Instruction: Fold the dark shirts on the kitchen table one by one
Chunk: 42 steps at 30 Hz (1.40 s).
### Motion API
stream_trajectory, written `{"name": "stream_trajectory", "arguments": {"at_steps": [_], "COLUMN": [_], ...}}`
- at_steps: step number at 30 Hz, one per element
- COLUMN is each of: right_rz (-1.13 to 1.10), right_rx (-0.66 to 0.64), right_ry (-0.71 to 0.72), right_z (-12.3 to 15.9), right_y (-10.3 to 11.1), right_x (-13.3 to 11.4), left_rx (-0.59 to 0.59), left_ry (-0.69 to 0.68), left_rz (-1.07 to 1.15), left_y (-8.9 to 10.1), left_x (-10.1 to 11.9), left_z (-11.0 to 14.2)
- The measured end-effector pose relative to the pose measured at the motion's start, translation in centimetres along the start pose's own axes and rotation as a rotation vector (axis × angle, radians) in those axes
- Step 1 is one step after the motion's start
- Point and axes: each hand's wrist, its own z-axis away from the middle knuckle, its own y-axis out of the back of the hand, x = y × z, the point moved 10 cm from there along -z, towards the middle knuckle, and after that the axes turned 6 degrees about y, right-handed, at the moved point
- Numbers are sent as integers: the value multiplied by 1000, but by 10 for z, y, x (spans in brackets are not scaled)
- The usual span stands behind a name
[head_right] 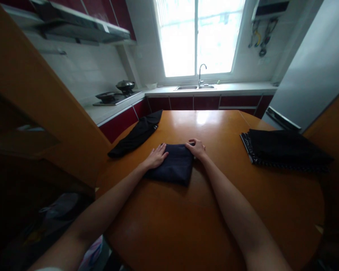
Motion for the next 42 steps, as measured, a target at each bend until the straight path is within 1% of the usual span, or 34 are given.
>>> {"name": "stream_trajectory", "arguments": {"at_steps": [3,6,8,11,13,14,15,16,18,19,20,21,22,24,27,28,30,32,33,35,37,38,40,42], "right_rz": [-116,-219,-251,-245,-179,-132,-80,-27,75,126,177,224,262,305,267,244,223,268,314,429,537,580,637,658], "right_rx": [100,195,200,155,146,133,98,32,-183,-300,-399,-470,-515,-563,-640,-638,-559,-460,-440,-479,-535,-538,-501,-441], "right_ry": [11,39,75,143,221,284,369,469,680,763,819,843,841,800,743,717,648,599,585,554,490,451,382,311], "right_z": [6,20,33,58,79,89,100,112,138,152,164,172,177,182,182,177,159,136,126,107,89,80,63,47], "right_y": [9,21,27,35,44,47,48,43,23,10,-1,-10,-17,-22,-23,-21,-14,-13,-17,-35,-51,-54,-52,-41], "right_x": [0,-1,-4,-12,-28,-41,-59,-79,-118,-133,-143,-148,-150,-146,-136,-133,-131,-131,-130,-125,-111,-103,-88,-72], "left_rx": [10,24,33,42,50,53,55,55,52,51,51,51,52,55,59,61,63,63,64,68,73,75,73,72], "left_ry": [19,24,20,27,32,31,30,30,30,30,29,28,27,25,26,26,30,30,28,24,24,28,33,32], "left_rz": [-10,-24,-31,-39,-40,-40,-38,-37,-36,-36,-36,-39,-42,-51,-62,-61,-56,-60,-66,-76,-74,-70,-60,-49], "left_y": [2,3,3,2,1,1,1,1,1,1,1,1,1,0,0,1,1,0,0,0,0,1,1,1], "left_x": [-5,-7,-8,-9,-9,-9,-9,-9,-10,-10,-10,-10,-10,-10,-10,-10,-9,-9,-9,-8,-9,-10,-10,-10], "left_z": [-3,-5,-5,-6,-6,-6,-7,-7,-7,-8,-8,-8,-8,-8,-8,-8,-8,-8,-8,-8,-8,-8,-8,-8]}}
